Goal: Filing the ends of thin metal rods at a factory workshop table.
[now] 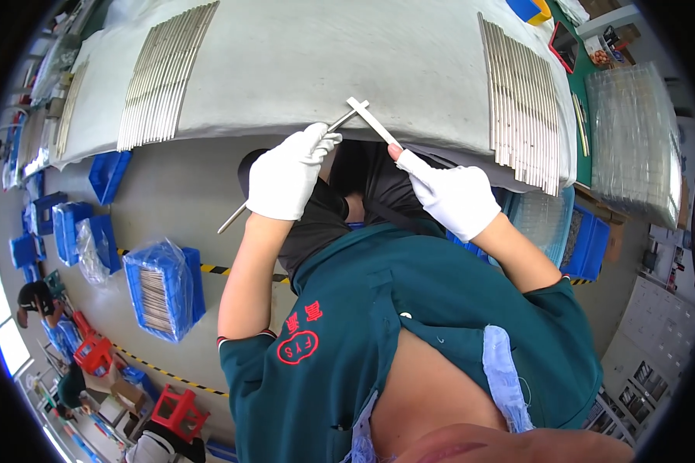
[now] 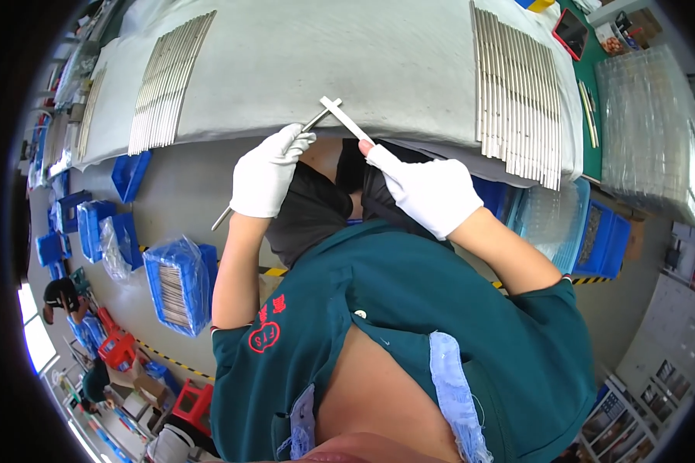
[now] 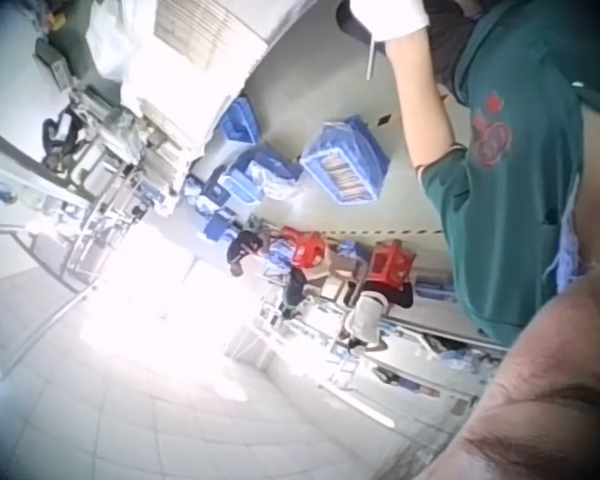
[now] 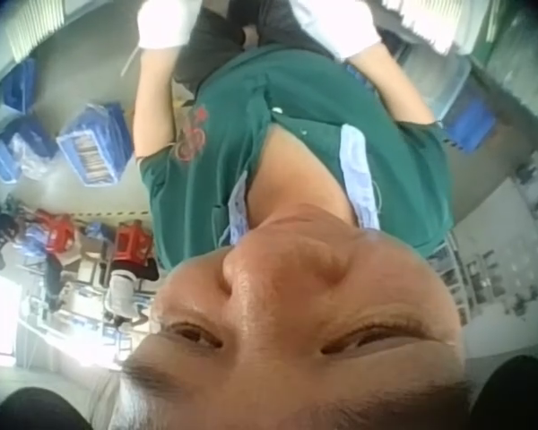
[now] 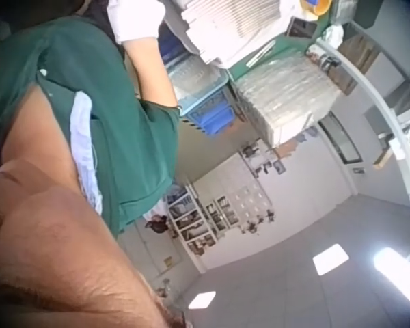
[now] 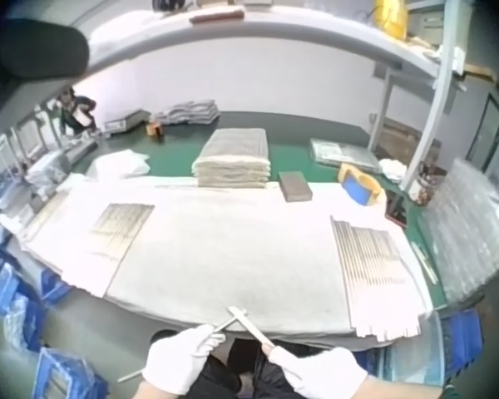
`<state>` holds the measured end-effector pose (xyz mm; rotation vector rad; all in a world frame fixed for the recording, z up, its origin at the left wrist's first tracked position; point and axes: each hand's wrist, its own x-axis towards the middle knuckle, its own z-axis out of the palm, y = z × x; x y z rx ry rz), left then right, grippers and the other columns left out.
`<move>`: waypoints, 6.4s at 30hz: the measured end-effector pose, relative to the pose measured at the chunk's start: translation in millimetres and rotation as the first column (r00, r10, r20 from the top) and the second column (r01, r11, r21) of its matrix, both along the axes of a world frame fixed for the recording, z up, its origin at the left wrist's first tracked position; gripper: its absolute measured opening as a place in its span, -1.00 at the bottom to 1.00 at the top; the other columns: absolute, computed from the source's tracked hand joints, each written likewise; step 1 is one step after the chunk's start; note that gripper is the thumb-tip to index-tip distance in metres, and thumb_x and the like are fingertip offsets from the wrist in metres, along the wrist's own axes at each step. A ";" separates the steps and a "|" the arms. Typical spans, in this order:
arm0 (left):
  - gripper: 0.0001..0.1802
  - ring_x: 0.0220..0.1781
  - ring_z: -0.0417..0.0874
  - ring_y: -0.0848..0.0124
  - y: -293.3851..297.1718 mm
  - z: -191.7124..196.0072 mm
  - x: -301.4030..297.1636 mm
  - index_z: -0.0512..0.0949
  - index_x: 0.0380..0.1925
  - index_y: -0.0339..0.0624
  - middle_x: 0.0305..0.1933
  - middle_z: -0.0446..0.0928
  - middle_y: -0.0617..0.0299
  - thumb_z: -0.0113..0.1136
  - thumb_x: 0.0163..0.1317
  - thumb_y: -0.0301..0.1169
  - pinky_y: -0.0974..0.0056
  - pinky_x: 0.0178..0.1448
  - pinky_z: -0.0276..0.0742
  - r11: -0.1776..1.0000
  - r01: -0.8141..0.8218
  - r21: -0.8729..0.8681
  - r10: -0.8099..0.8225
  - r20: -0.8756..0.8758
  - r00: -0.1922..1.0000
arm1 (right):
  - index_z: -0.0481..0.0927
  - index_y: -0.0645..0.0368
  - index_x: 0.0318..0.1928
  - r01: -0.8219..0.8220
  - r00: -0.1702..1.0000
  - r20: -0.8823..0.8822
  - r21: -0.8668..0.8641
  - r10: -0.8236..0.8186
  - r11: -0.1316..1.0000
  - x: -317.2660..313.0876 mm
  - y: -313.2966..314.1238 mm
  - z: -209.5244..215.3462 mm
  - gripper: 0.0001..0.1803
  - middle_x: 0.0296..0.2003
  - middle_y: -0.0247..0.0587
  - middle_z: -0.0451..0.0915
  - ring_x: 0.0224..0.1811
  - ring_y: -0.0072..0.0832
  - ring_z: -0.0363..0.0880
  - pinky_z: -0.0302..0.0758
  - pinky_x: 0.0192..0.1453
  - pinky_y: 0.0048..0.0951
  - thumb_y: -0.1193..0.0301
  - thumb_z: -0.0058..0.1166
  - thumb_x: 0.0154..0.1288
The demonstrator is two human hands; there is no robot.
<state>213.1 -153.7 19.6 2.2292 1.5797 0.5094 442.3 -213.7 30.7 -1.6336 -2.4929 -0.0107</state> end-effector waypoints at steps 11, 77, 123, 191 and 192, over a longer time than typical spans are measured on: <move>-0.81 -0.45 0.57 0.30 -3.6 -9.7 1.3 0.50 -0.23 0.06 -0.44 0.51 0.26 0.05 0.17 -0.24 0.28 -0.44 0.45 0.961 0.042 0.273 -0.027 -0.058 0.998 | 0.15 -0.14 0.32 0.053 0.996 -0.077 -0.017 -0.054 0.998 1.3 9.0 -1.8 -0.39 -0.76 -0.29 0.40 -0.79 -0.35 0.40 0.32 -0.72 -0.38 0.33 -0.06 0.24; -0.72 -0.75 0.12 0.72 -28.8 -30.7 58.3 0.45 -0.07 -0.25 -0.61 0.42 0.35 -0.09 0.34 -0.33 0.56 -0.67 0.04 0.769 0.121 -0.628 0.575 0.761 0.300 | 0.20 -0.14 0.30 0.026 0.979 -0.201 -0.026 -0.031 0.999 -10.6 5.0 -7.7 -0.41 -0.83 -0.20 0.36 -0.80 -0.31 0.40 0.34 -0.69 -0.34 0.31 -0.06 0.24; -0.77 -0.50 0.46 0.55 -43.1 12.1 30.6 0.52 -0.20 -0.22 -0.51 0.50 0.23 -0.03 0.28 -0.34 0.44 -0.37 0.37 0.820 0.188 -0.541 0.230 0.612 0.756 | 0.40 0.11 0.17 -0.280 0.485 -0.732 -0.649 -0.479 0.708 -14.3 20.0 39.8 -0.57 -0.42 -0.46 0.53 -0.56 -0.78 0.35 0.35 -0.46 -0.71 0.33 -0.10 0.30; -0.54 0.13 0.45 0.16 -29.0 32.2 -89.3 0.49 -0.01 -0.09 -0.02 0.51 0.19 0.28 0.01 -0.40 0.06 0.24 0.25 0.668 -0.310 0.677 0.381 0.047 0.923 | 0.05 0.06 0.35 -0.038 -0.124 -0.936 -0.327 -0.329 0.944 -17.1 62.0 19.0 -0.44 -0.03 -0.37 0.43 -0.64 -0.77 0.16 0.17 -0.63 -0.69 0.48 -0.25 0.35; -0.55 0.12 0.45 0.19 -18.1 33.1 -78.5 0.51 -0.04 -0.07 -0.04 0.52 0.22 0.30 -0.01 -0.34 0.02 0.25 0.21 0.677 -0.253 0.691 0.348 0.002 0.938 | 0.05 0.07 0.36 -0.059 -0.128 -0.930 -0.340 -0.345 0.939 -13.8 61.9 18.9 -0.44 0.11 -0.38 0.37 -0.63 -0.76 0.16 0.17 -0.64 -0.69 0.49 -0.25 0.35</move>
